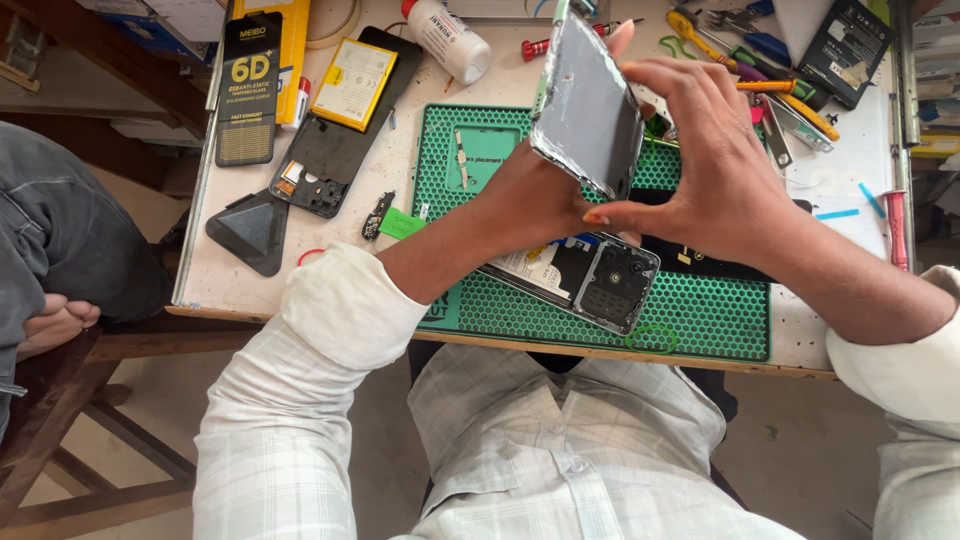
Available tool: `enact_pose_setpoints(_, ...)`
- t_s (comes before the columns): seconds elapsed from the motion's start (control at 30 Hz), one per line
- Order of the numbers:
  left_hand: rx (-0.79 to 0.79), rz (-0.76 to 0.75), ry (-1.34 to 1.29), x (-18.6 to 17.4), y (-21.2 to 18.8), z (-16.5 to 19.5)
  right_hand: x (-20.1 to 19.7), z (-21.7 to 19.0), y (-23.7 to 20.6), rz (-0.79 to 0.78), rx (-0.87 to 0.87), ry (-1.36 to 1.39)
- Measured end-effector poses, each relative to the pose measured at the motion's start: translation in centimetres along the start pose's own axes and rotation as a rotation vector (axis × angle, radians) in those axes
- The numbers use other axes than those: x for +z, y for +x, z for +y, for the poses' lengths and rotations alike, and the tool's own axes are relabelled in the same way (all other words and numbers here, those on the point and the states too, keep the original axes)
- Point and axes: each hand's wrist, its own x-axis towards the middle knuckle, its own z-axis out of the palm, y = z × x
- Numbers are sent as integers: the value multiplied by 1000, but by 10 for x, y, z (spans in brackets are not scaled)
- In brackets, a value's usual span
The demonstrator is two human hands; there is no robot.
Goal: The person applies adhesive to the edges of a smartphone back cover, then attaches the cover to the phone body. They secure the assembly with rubber bands and inspect the fit.
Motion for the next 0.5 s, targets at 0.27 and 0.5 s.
enact_pose_setpoints(0.27, -97, -72, -138, -3, -1, -4, 1, 9, -1, 52, -38, -74)
enact_pose_setpoints(0.5, -23, -17, -171, -24, 3, -14, -6, 27, -1, 16, 17, -158)
